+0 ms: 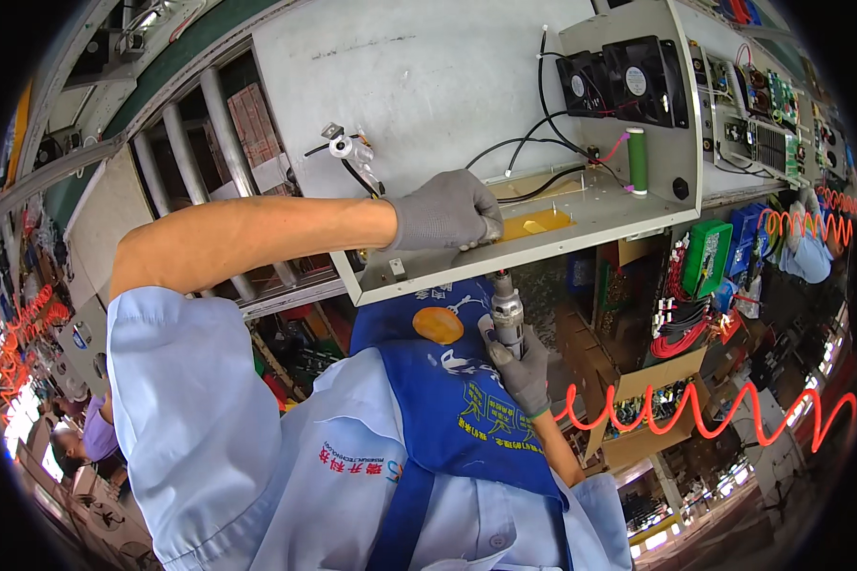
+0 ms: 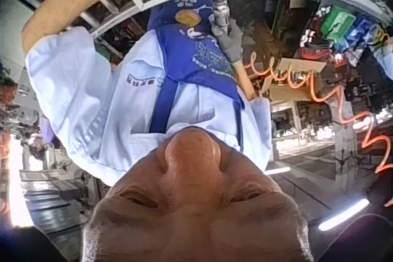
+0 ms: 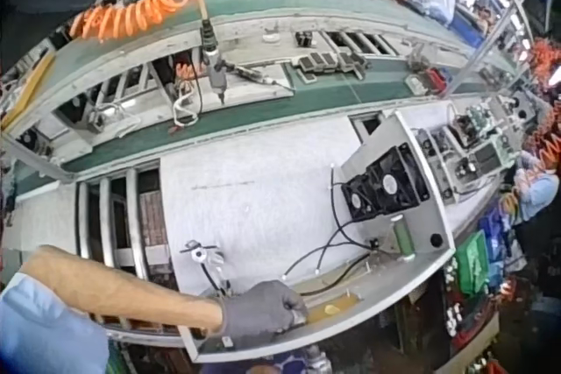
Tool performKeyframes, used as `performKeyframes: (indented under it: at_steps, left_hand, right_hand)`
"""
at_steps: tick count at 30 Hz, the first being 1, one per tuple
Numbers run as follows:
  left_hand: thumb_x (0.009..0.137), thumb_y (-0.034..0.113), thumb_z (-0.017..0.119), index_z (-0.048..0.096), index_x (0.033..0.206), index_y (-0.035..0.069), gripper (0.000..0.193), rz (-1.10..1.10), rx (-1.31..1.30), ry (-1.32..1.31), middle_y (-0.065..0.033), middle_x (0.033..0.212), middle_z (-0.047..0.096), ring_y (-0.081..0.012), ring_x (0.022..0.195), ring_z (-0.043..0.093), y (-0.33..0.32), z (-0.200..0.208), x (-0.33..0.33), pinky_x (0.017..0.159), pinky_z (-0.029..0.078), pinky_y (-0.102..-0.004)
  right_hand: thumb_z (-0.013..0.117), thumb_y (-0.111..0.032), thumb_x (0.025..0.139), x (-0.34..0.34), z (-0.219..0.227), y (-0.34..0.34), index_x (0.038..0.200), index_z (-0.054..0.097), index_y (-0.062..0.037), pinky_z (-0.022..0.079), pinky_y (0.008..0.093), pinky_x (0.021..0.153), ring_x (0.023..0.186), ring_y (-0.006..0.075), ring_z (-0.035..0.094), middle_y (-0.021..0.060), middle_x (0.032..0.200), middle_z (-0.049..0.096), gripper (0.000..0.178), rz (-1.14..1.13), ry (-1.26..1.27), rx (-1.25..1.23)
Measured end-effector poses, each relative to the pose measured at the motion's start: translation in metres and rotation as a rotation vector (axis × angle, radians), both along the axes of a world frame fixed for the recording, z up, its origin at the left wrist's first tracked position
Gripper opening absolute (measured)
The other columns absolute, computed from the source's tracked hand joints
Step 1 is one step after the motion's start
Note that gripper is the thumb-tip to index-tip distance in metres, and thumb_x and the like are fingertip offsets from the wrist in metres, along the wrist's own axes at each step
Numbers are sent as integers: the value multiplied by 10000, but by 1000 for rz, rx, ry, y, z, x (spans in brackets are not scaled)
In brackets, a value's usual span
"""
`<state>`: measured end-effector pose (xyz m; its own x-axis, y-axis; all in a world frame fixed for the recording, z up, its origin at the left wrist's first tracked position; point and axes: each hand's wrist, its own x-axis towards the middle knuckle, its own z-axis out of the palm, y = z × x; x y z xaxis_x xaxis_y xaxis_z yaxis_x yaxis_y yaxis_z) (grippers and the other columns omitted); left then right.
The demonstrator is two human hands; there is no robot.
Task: Assembling internal components, fans, and wiring of an electronic power supply unit on a factory assembly line.
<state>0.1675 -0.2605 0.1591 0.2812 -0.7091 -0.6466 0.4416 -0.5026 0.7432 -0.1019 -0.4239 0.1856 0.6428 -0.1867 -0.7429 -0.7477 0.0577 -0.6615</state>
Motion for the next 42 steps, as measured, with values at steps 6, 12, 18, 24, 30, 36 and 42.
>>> performKeyframes:
  at_steps: [6, 12, 18, 24, 30, 36, 42]
  left_hand:
    - [864, 140, 681, 734, 932, -19, 181, -56, -6, -56, -61, 814, 707, -96, 733, 617, 2, -7, 2, 688, 510, -272]
    - [915, 154, 657, 681, 1093, -5, 240, 74, -123, -1012, -139, 952, 683, -228, 824, 665, -16, 70, -6, 735, 524, -320]
    - [922, 165, 636, 684, 1072, 22, 212, -96, -236, -808, -174, 1006, 688, -297, 939, 663, -61, 36, -106, 854, 508, -398]
    - [927, 173, 594, 639, 1171, 55, 275, 90, 128, -968, -206, 1088, 650, -381, 984, 641, -136, -185, -110, 879, 511, -454]
    - [917, 191, 575, 673, 1025, 79, 184, -65, 251, -1157, -189, 1060, 638, -373, 1000, 626, -170, -236, -96, 860, 513, -449]
    - [929, 179, 599, 677, 969, 28, 175, 353, 84, -825, -129, 922, 663, -240, 795, 650, -173, -186, -114, 720, 518, -384]
    - [995, 207, 592, 619, 1099, 24, 213, 435, -354, 371, -65, 963, 671, -120, 798, 654, -117, -109, -164, 677, 529, -206]
  right_hand:
    - [783, -247, 775, 1, 1, 2, 1043, 643, 6, 493, 315, 723, 773, 134, 591, 78, 881, 667, 394, 99, -41, -112]
    - [774, -239, 790, -13, -5, -10, 1009, 662, -2, 489, 284, 695, 763, 82, 591, 39, 844, 661, 342, 130, -101, -214]
    - [775, -365, 786, -62, -43, -38, 1009, 662, -2, 514, 374, 707, 754, 214, 659, 139, 815, 673, 441, 33, 50, -297]
    - [770, -397, 768, -98, -37, -62, 1009, 670, -13, 509, 378, 721, 756, 223, 653, 147, 837, 680, 464, -22, 136, -311]
    - [765, -370, 767, -116, -17, -75, 989, 661, -2, 501, 374, 711, 744, 208, 636, 130, 818, 665, 442, -91, 152, -325]
    - [763, -319, 774, -123, -17, -90, 979, 652, 7, 504, 356, 671, 696, 179, 623, 112, 784, 659, 401, -129, 79, -279]
    - [762, -275, 786, -107, -17, -103, 1006, 653, 8, 510, 335, 667, 695, 149, 624, 93, 789, 663, 374, -47, 2, -210]
